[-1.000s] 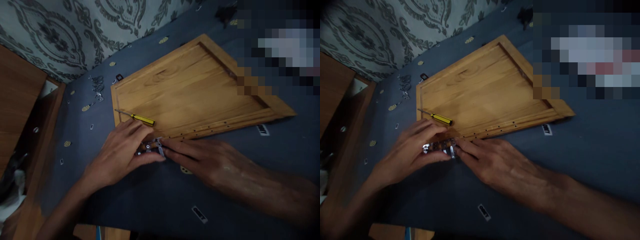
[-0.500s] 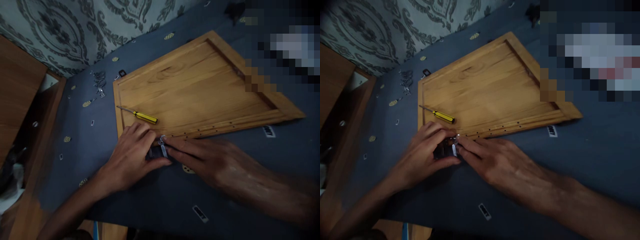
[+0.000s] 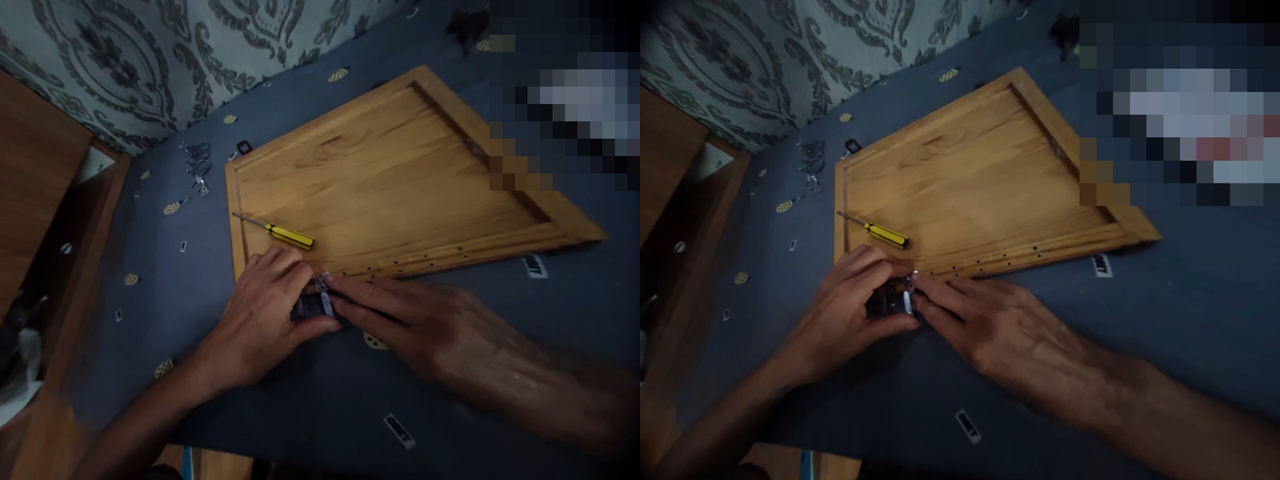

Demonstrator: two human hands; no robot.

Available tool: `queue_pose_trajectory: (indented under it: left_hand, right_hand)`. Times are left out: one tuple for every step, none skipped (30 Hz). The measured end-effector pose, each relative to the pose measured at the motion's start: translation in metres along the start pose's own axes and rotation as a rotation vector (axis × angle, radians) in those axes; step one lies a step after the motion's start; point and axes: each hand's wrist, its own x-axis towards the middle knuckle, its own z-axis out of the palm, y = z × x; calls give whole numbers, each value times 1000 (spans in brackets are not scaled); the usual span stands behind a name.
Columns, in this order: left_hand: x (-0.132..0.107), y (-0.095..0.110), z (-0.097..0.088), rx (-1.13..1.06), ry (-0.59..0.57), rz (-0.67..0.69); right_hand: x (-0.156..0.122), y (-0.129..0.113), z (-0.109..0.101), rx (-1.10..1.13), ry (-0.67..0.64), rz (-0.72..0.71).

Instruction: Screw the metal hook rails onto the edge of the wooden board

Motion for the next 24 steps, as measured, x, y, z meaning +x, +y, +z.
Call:
queue_pose_trajectory:
  left_hand:
    - [0, 0, 0, -6, -4, 1]
    - [0, 0, -1, -12, -7, 0]
    - [1, 0, -1, -16, -9, -1]
    - [1, 0, -1, -17, -8, -2]
    - [1, 0, -1, -16, -3, 1]
    - [1, 1, -1, -14, 2, 2]
    - [1, 1, 0, -10, 3, 3]
    - [1, 1, 0, -6, 4, 5]
    - [1, 1, 0, -3, 4, 6]
    - [2, 1, 0, 1, 3, 7]
    - [1, 1, 0, 7, -2, 6]
    - [1, 1, -1, 15, -7, 6]
    - [1, 0, -2, 24, -10, 8]
    - [0, 0, -4, 34, -13, 9]
    - [-1, -1, -7, 42, -16, 8]
    - [-2, -2, -10, 46, -19, 7]
    - [-4, -3, -14, 41, -20, 3]
    - [-5, -3, -19, 31, -23, 1]
    - [-7, -4, -23, 19, -26, 2]
    - [-8, -4, -26, 7, -29, 10]
    - [-10, -4, -29, -2, -33, 20]
    - [-11, -4, -31, -9, -39, 33]
    - [-12, -3, -32, -12, -44, 45]
    - [-12, -2, -32, -11, -47, 55]
  right_hand:
    - [0, 0, 0, -3, 0, 1]
    - [0, 0, 0, -6, -2, 3]
    - [0, 0, 0, -9, 0, 9]
    - [0, 0, -1, -12, -6, 14]
    - [0, 0, -1, -15, -13, 17]
    - [0, 0, 0, -19, -23, 21]
    - [-1, 0, 0, -25, -26, 25]
    - [-1, 0, 1, -33, -32, 29]
    - [-2, 0, 1, -41, -35, 33]
    - [-3, -1, 2, -47, -33, 36]
    - [-3, -1, 3, -54, -29, 40]
    - [-3, -1, 3, -60, -29, 41]
    - [-3, -1, 2, -65, -35, 39]
    - [-2, -2, 2, -68, -40, 34]
    - [-2, -2, 0, -69, -44, 30]
    - [-1, -2, -1, -67, -52, 25]
    - [0, -2, -2, -64, -59, 22]
    - [1, -2, -3, -60, -60, 21]
    - [2, -2, -4, -57, -60, 24]
    - [3, -2, -4, -52, -50, 29]
    - [3, -2, -5, -46, -44, 34]
    - [3, -2, -5, -37, -35, 39]
    - [3, -2, -4, -28, -30, 44]
    - [3, -2, -4, -19, -33, 46]
